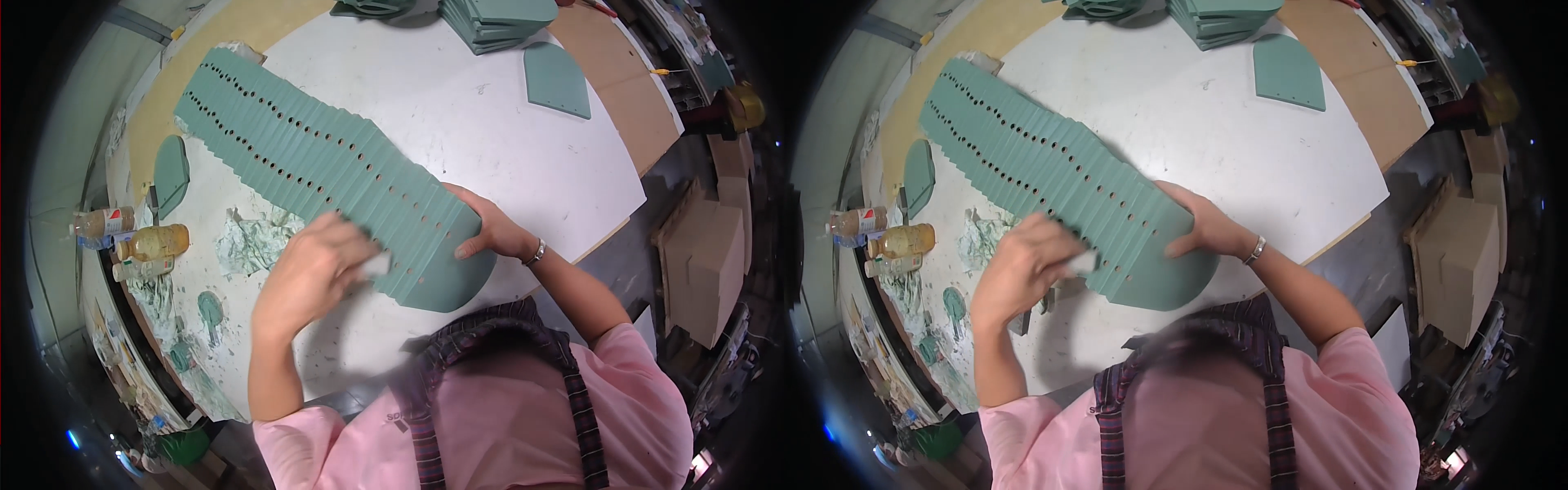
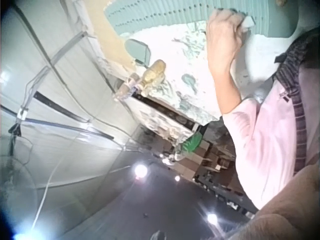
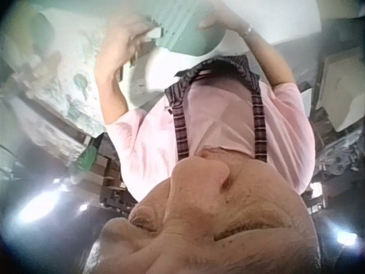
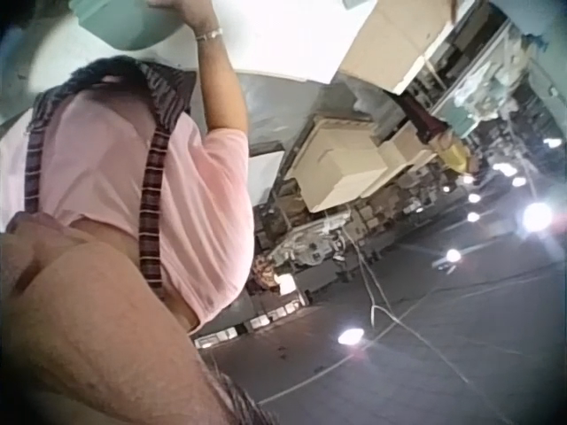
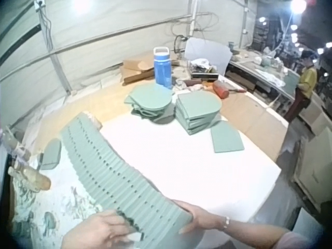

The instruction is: The person applies adhesive to individual foam pieces using a handheld applicator and stacks them together.

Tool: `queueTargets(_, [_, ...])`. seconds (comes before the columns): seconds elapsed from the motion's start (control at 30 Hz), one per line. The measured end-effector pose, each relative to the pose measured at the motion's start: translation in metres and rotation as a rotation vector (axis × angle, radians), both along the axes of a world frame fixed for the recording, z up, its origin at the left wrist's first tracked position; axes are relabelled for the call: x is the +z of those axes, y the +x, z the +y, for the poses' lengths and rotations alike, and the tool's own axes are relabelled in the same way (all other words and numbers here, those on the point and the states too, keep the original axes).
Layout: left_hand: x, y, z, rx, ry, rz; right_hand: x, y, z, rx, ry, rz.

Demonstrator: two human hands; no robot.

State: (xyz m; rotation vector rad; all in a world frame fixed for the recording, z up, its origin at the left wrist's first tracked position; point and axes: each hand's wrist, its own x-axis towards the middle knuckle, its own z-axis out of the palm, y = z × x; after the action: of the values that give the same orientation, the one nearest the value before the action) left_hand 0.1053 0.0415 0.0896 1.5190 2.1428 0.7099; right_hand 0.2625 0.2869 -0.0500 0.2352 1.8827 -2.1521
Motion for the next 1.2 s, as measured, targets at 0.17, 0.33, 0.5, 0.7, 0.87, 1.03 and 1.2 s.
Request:
queueTargets(0.17, [0.018,-0.02,-0.042,0.114,-0.031,-0.111,-0.002,0.001,0.005,-0.005,-0.018,0.04])
queueTargets(0.33, [-0.003,-0.048,-0.007,0.444,0.241,0.156,-0.001,-0.002,0.004,0.021,-0.003,0.041])
queueTargets(0.5, [-0.05,-0.147,-0.02,0.425,0.282,0.631,-0.005,-0.003,0.0,0.014,-0.015,0.044])
queueTargets(0.7, [-0.051,-0.163,0.017,0.387,0.302,0.68,-0.002,0.0,0.006,0.016,0.014,0.017])
queueTargets(0.87, [-0.057,-0.245,-0.018,0.864,0.183,0.64,-0.007,-0.001,0.004,0.031,0.035,-0.007])
queueTargets(1.03, [-0.053,-0.239,0.019,0.56,0.23,0.661,-0.012,0.004,0.007,0.03,0.073,-0.001])
queueTargets(1.2, [-0.062,-0.288,0.014,0.901,0.184,0.501,-0.006,0.0,0.006,0.012,0.002,-0.037])
